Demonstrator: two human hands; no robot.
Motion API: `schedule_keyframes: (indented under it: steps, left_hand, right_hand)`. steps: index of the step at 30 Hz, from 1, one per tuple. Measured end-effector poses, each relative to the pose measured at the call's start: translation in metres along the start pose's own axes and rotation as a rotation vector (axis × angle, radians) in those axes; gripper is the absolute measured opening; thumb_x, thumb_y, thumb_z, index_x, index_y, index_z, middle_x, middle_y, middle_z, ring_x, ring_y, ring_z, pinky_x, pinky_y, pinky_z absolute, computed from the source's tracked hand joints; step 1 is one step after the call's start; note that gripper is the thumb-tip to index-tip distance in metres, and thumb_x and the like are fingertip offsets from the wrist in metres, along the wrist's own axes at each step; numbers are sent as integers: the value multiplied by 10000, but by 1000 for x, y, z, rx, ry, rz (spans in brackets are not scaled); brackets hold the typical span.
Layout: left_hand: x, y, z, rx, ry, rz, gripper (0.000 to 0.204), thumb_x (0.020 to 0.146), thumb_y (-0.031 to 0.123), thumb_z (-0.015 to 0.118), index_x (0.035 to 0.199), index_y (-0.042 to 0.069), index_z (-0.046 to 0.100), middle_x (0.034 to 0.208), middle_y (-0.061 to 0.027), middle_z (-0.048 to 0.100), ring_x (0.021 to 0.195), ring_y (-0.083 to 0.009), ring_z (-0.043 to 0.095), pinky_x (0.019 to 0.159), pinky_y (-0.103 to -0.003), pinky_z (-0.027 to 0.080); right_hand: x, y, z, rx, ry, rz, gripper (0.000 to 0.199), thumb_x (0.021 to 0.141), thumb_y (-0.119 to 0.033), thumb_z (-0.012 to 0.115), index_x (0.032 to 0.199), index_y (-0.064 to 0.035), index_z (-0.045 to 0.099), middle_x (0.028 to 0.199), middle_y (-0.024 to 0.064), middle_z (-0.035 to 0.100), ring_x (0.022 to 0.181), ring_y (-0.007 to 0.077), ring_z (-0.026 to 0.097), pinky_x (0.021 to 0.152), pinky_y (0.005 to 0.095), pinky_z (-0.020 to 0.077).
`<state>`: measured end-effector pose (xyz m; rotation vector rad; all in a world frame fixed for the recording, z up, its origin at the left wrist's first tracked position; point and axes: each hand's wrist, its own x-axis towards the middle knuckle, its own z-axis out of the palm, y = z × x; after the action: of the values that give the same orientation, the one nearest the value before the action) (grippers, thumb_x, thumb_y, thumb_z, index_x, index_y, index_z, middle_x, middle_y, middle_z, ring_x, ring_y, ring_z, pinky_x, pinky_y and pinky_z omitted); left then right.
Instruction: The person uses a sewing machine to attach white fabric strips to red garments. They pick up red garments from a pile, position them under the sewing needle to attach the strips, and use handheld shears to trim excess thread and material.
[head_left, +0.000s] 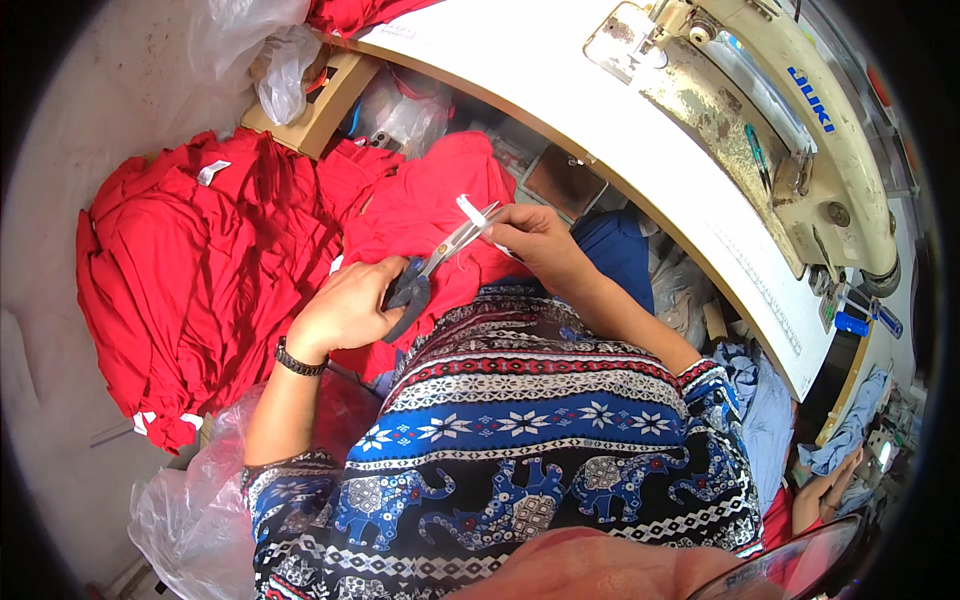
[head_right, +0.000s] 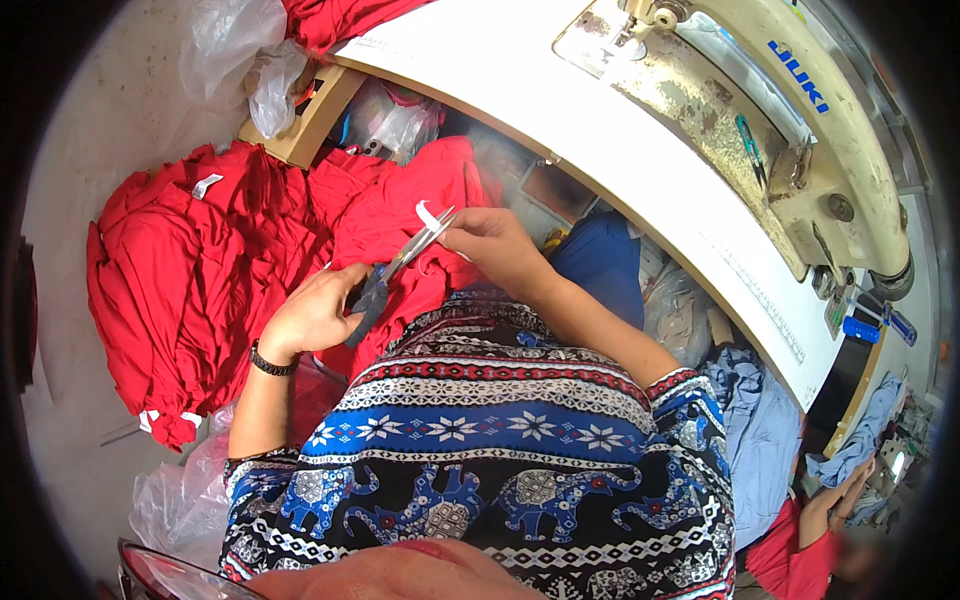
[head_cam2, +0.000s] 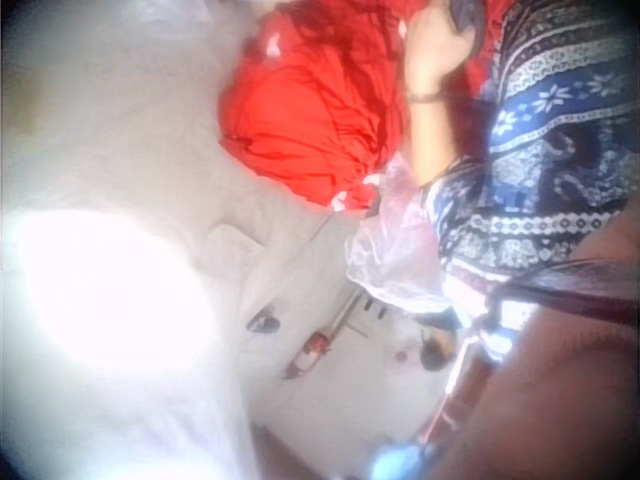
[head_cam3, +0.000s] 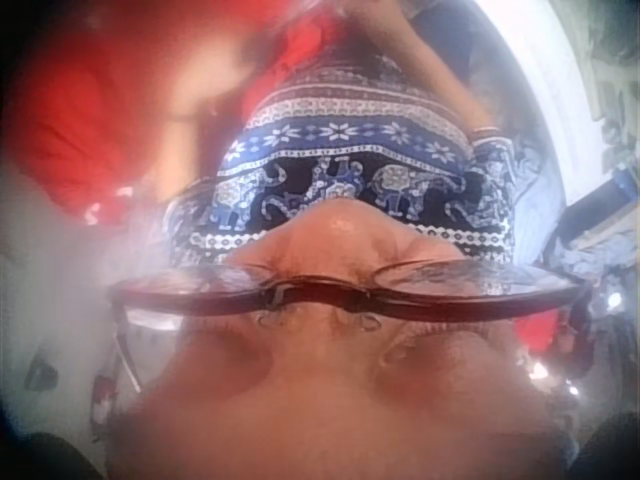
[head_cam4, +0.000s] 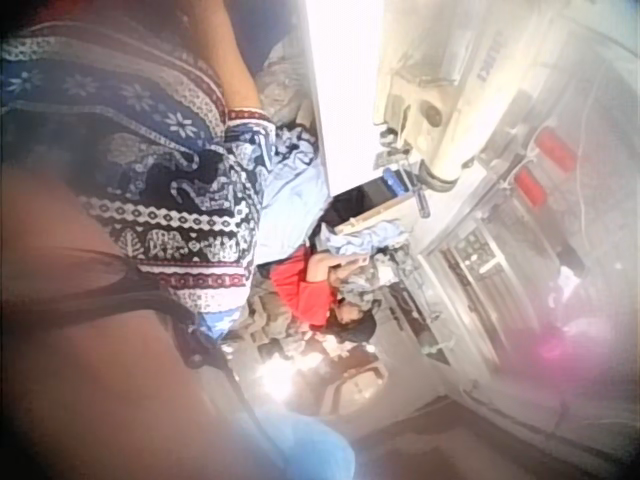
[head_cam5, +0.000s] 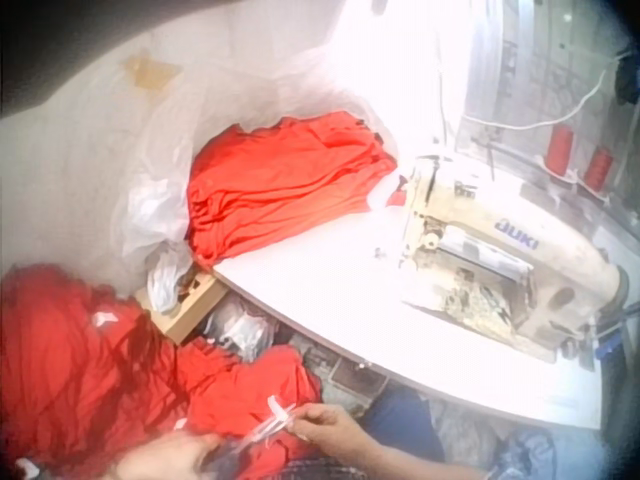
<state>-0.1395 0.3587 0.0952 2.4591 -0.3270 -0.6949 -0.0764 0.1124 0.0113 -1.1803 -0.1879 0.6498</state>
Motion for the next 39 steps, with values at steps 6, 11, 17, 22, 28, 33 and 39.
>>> schedule_keyframes:
  steps: [6, 11, 17, 22, 28, 33, 39]
  left_hand:
    - [-3, -9, 7, 96, 54, 78, 343, 748, 128, 666, 1050, -7, 574, 734, -217, 586, 697, -394, 592, 620, -432, 453]
    - [-7, -5, -1, 60, -14, 4, 354, 754, 96, 661, 1080, -5, 563, 748, -207, 592, 718, -354, 612, 636, -398, 467]
    - [18, 0, -15, -644, 163, -31, 215, 871, 200, 675, 953, 22, 587, 761, -2, 640, 702, -38, 568, 582, -274, 441]
    - [106, 70, -47, 188, 263, 367, 310, 798, 217, 694, 1021, 20, 608, 849, -149, 654, 768, -289, 639, 700, -369, 488]
    - [249, 145, -4, 403, 277, 548, 361, 847, 270, 634, 1108, 22, 605, 934, -199, 664, 907, -369, 634, 812, -438, 499]
    - [253, 157, -11, 173, 332, 677, 345, 849, 317, 650, 1041, 30, 645, 892, -211, 662, 879, -371, 642, 787, -425, 498]
    - [115, 89, -14, 191, 163, 356, 363, 779, 316, 718, 1001, 35, 656, 897, -217, 656, 867, -374, 647, 738, -428, 513]
  right_hand:
    - [0, -1, 3, -59, -18, -41, 113, 886, -88, 619, 872, 5, 682, 783, -32, 595, 729, 33, 486, 659, 205, 376]
    - [2, 16, -6, -152, -30, -45, 157, 903, -120, 604, 898, 18, 678, 809, -21, 615, 772, 50, 514, 710, 225, 415]
    - [6, 22, -21, 198, -2, 157, 311, 905, -190, 629, 1149, 1, 603, 1036, 38, 632, 981, 91, 553, 881, 267, 437]
    - [-6, 52, -30, -603, -282, -149, 495, 882, -247, 658, 1285, 4, 519, 1169, 78, 608, 1106, 218, 549, 996, 364, 399]
    - [-16, 63, -28, -381, -32, -126, 301, 887, -232, 635, 1071, 7, 628, 929, 124, 668, 856, 172, 598, 824, 344, 462]
    - [-28, 6, -57, -206, 146, -80, 219, 917, -162, 611, 1056, 1, 652, 898, -4, 651, 821, 49, 548, 732, 238, 457]
    - [-33, -41, -46, -110, 97, -157, 208, 912, -147, 627, 1053, 1, 666, 884, -20, 648, 800, 44, 561, 722, 215, 467]
